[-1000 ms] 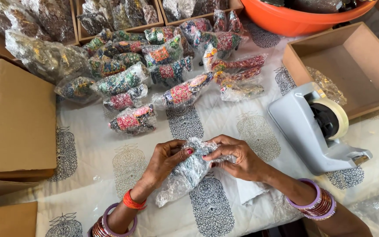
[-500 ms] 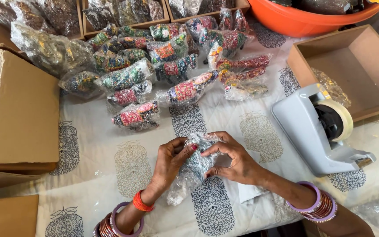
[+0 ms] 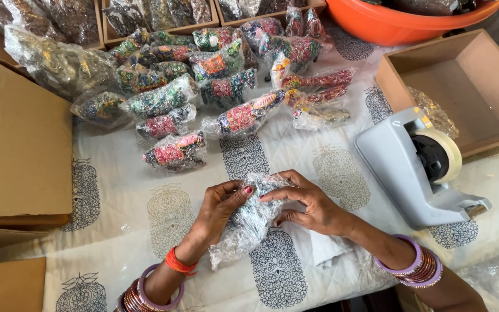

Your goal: Wrap small animal figurines in bubble wrap and secure them with tape before placing them in boxes.

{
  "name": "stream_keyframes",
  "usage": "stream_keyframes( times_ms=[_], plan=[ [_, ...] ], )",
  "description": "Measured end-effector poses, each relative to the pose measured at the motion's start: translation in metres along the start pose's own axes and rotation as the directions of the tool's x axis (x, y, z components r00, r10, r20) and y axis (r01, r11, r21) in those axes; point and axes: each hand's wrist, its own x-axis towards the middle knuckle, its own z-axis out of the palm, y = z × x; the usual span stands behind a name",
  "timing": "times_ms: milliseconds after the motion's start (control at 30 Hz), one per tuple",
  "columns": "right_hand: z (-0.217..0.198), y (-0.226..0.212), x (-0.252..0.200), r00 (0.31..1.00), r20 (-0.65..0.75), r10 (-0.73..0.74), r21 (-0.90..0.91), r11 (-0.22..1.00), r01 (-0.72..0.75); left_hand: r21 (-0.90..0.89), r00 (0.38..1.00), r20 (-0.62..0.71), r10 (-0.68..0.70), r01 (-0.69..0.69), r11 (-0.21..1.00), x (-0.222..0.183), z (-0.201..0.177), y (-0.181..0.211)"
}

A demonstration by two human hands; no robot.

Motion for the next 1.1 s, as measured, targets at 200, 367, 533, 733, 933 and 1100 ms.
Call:
stream_keyframes(
  times_ms=[200,367,533,733,933,1100],
  plan=[
    [0.006,0.012,-0.002,0.997,-0.018,0.069,0.069,0.995,-0.068,0.081,0.998,-0.023,0.051,-0.049,0.996,-0.004,0.008,0.001],
    [0.002,0.012,-0.001,0.998,-0.027,0.059,0.111,0.992,-0.055,0.093,0.997,-0.033,0.066,-0.063,0.994,0.001,0.002,-0.009],
    [0.007,-0.007,0.001,0.998,-0.005,-0.070,-0.165,0.984,0.068,-0.065,0.988,-0.102,0.115,-0.122,0.990,0.002,0.004,-0.009],
    [0.023,0.005,-0.007,0.989,-0.085,-0.122,-0.238,0.966,0.099,0.092,0.976,-0.116,0.186,-0.176,0.980,-0.001,0.006,-0.018],
    [0.027,0.018,-0.010,0.990,-0.059,-0.132,-0.385,0.918,0.099,0.189,0.959,-0.201,0.202,-0.164,0.968,-0.013,0.022,0.001],
    [0.010,0.003,-0.002,0.986,0.005,-0.167,-0.307,0.938,0.160,0.000,0.972,-0.134,0.193,-0.195,0.981,-0.007,0.015,-0.002]
  ],
)
